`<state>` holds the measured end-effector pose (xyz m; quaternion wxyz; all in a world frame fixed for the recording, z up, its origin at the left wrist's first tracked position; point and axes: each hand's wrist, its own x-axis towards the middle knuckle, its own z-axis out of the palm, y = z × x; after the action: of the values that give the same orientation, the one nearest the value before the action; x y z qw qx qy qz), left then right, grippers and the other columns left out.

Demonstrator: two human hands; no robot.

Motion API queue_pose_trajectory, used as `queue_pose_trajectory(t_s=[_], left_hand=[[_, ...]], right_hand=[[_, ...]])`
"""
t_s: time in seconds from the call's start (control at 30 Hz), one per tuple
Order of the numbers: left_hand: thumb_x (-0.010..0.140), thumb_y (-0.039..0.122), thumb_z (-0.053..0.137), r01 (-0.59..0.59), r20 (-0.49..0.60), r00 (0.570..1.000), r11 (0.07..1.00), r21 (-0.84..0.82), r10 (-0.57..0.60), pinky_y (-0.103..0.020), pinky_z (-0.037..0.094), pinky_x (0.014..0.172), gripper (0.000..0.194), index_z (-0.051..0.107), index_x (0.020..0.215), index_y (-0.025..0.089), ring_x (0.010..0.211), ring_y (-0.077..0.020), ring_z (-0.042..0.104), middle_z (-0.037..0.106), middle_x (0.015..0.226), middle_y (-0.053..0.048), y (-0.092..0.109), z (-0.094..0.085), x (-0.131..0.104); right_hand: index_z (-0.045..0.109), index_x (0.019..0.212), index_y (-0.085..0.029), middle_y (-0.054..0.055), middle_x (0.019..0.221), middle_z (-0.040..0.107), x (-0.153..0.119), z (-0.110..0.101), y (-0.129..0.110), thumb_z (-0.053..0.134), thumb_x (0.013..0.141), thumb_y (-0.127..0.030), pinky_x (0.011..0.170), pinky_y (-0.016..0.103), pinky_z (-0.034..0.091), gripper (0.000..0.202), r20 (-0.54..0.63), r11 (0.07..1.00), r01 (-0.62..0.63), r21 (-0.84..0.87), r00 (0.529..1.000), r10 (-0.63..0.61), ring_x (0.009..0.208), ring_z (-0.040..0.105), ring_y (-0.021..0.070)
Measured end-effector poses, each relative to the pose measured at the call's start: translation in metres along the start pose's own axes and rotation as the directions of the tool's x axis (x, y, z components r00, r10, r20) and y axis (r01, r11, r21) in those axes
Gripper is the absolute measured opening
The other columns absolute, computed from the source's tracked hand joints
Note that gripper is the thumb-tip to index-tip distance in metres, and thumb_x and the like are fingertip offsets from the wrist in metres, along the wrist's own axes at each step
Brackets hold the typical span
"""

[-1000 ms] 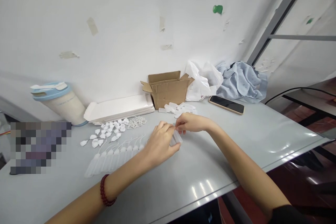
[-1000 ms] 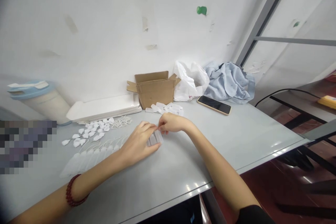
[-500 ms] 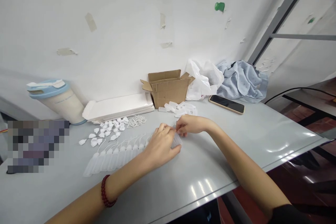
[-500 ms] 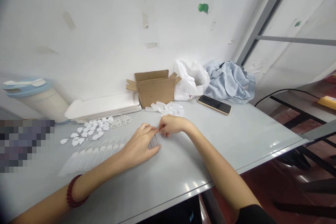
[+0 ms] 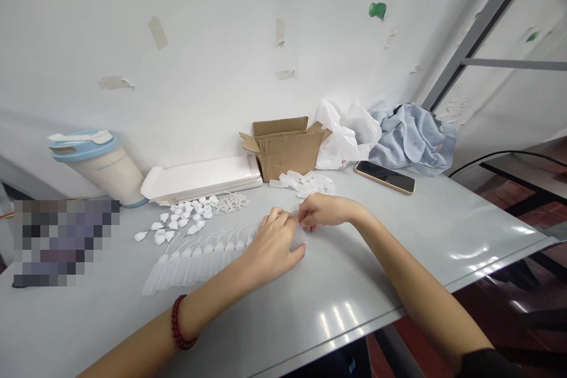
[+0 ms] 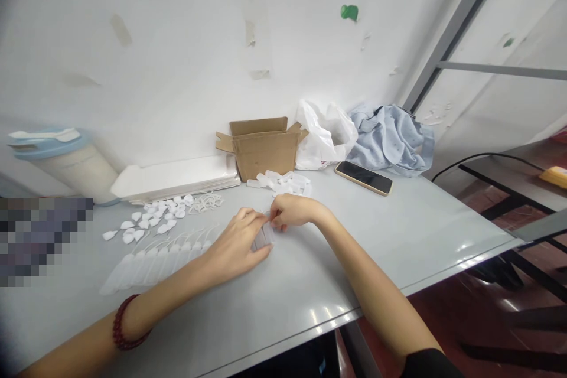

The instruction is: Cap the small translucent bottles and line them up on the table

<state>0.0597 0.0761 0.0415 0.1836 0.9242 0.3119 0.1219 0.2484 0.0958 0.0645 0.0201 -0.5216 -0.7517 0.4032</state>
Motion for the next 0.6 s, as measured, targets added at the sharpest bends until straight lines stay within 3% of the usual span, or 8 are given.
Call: queue_pose_trajectory(t_s=[0.47, 0.6], left_hand=[[0.08, 0.027, 0.055, -0.041, -0.021, 0.999, 0.998, 0.044, 0.042, -0.044, 0.043, 0.087, 0.031, 0.057, 0.109, 0.014, 0.105, -0.03, 0.045, 0.059, 0.107, -0.012, -0.003, -0.003, -0.004], [0.081, 0.029, 0.056, -0.029, -0.047, 0.998, 0.998, 0.053, 0.031, -0.044, 0.043, 0.089, 0.031, 0.058, 0.108, 0.014, 0.107, -0.0307, 0.046, 0.06, 0.111, -0.013, -0.005, -0.011, -0.002]], right_hand=[[0.067, 0.084, -0.01, 0.007, 0.069, 0.067, -0.001, 0.001, -0.002, 0.052, 0.075, -0.019, 0.056, 0.022, 0.045, 0.02, 0.003, 0.999, -0.01, 0.044, 1.0, 0.01, 0.067, 0.064, 0.0167], [0.066, 0.083, -0.011, 0.007, 0.071, 0.067, -0.003, 0.0, -0.003, 0.052, 0.076, -0.019, 0.057, 0.023, 0.045, 0.018, 0.004, 0.998, -0.012, 0.057, 1.0, 0.012, 0.068, 0.064, 0.017]])
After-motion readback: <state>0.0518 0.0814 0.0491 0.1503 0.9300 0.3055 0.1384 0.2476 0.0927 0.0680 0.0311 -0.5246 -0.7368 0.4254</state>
